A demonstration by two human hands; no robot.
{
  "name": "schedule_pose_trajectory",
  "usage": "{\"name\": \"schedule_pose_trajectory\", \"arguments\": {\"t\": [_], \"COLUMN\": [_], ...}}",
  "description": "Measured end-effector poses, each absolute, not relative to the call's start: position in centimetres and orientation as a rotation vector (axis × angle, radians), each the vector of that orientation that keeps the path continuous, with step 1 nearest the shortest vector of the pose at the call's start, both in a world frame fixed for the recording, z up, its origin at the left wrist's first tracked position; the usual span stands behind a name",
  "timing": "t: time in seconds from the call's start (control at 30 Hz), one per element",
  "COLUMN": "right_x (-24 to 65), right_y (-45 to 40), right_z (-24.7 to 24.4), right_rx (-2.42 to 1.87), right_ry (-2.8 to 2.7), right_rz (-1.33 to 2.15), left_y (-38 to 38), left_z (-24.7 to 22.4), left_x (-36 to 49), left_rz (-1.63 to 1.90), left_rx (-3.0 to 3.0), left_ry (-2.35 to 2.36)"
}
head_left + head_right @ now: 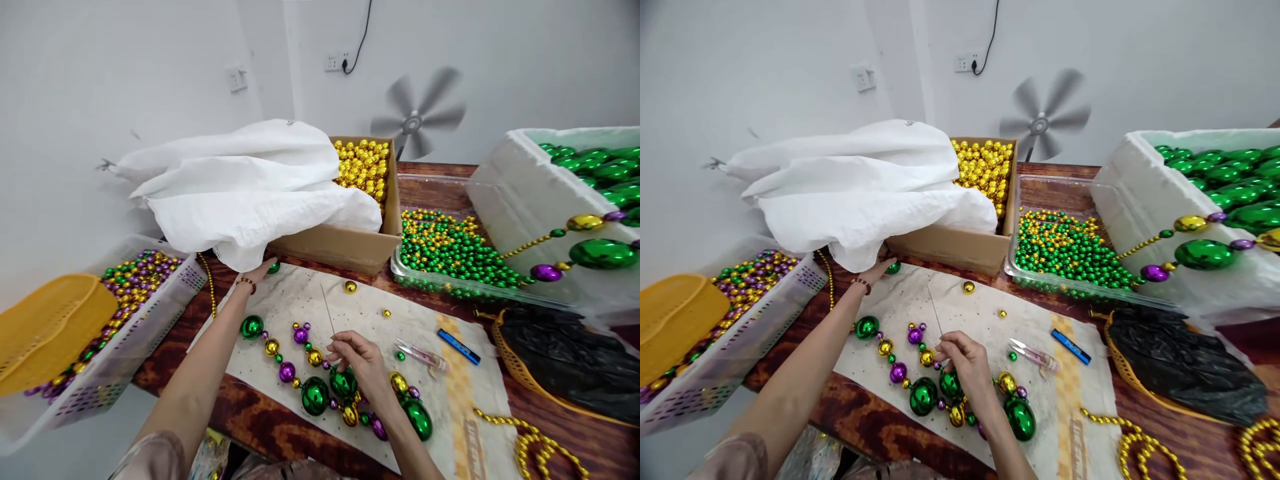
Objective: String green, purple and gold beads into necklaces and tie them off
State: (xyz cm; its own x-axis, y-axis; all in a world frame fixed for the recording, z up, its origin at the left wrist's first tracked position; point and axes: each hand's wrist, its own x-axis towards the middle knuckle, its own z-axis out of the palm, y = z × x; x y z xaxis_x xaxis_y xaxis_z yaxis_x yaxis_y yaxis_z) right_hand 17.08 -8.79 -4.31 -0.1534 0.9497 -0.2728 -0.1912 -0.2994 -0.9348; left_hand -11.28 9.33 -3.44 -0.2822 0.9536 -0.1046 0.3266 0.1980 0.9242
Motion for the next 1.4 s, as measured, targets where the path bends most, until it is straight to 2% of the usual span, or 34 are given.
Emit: {"name": "schedule_pose_trajectory", "arguments": {"t": [0.17, 0.3, 0.53, 0.8, 1.4], "right_x": [17.2, 16.6, 16.3, 16.3, 14.3], "right_y": [-8.1, -8.5, -9.1, -9.1, -7.6], "right_z": [-5.5, -5.7, -5.6, -5.6, -5.7], "right_rx": [-1.262, -1.246, -1.235, -1.29, -1.261], "right_ry": [-1.053, -1.21, -1.415, -1.529, -1.486], "right_rz": [1.545, 1.492, 1.401, 1.285, 1.279], "left_y": [4.8, 1.5, 0.7, 1.0, -1.5], "left_z": [-3.3, -2.0, 0.9, 0.9, 2.0], "left_x": [-9.1, -6.2, -4.0, -3.6, -2.1], "left_rz": [1.204, 1.346, 1.273, 1.252, 1.233], "left_rx": [1.14, 0.87, 0.58, 0.497, 0.671], "left_ry": [1.626, 1.236, 0.826, 0.793, 0.794]}}
